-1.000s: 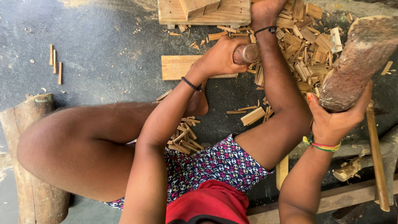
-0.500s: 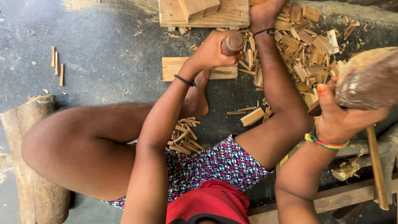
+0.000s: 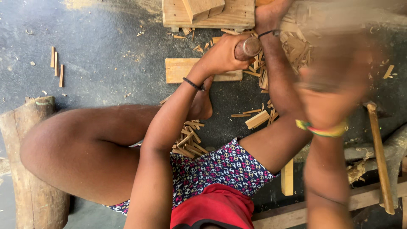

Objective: The person sits on the floor and uses a wooden mallet and a chisel to carve small rectangular pieces of wood. They repeatedly strike the chisel to shape the wood, occasionally adjusting the pieces and clearing away wood shavings.

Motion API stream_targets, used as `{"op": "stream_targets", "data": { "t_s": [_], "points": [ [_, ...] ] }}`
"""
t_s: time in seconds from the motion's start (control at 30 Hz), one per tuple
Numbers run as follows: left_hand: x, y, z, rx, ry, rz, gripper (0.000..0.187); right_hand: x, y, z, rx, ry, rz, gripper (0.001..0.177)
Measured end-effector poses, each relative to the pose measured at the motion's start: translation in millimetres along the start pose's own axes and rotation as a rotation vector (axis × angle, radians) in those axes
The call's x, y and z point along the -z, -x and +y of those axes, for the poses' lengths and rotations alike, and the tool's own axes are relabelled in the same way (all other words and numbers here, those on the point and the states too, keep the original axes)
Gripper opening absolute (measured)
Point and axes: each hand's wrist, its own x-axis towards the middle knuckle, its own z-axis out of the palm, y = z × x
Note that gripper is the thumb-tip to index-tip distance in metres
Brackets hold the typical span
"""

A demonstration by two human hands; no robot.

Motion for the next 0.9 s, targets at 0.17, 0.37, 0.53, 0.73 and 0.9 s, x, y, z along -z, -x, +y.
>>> {"op": "stream_targets", "data": {
  "t_s": [0.17, 0.37, 0.53, 0.73, 0.9],
  "points": [
    [-14.7, 33.4, -28.8, 0.095, 0.027, -0.151, 0.029, -8.3, -4.4, 7.3, 0.158, 0.464, -0.326, 0.082],
    [-24.6, 36.0, -36.8, 0.223, 0.085, -0.086, 0.038, -12.6, 36.5, 29.4, -0.200, 0.018, -0.136, 0.078],
    [-12.6, 45.6, -29.0, 0.266, 0.100, -0.019, 0.034, -36.7, 92.7, 73.1, -0.355, -0.188, -0.263, 0.061],
    [-8.9, 43.0, -12.3, 0.234, 0.165, 0.075, 0.024, -89.7, 197.1, 114.8, -1.206, -0.813, -0.630, 0.051],
    [18.4, 35.0, 19.7, 0.190, 0.263, 0.187, 0.018, -103.3, 190.4, 107.1, -0.915, -0.333, -0.755, 0.081]
  ]
}}
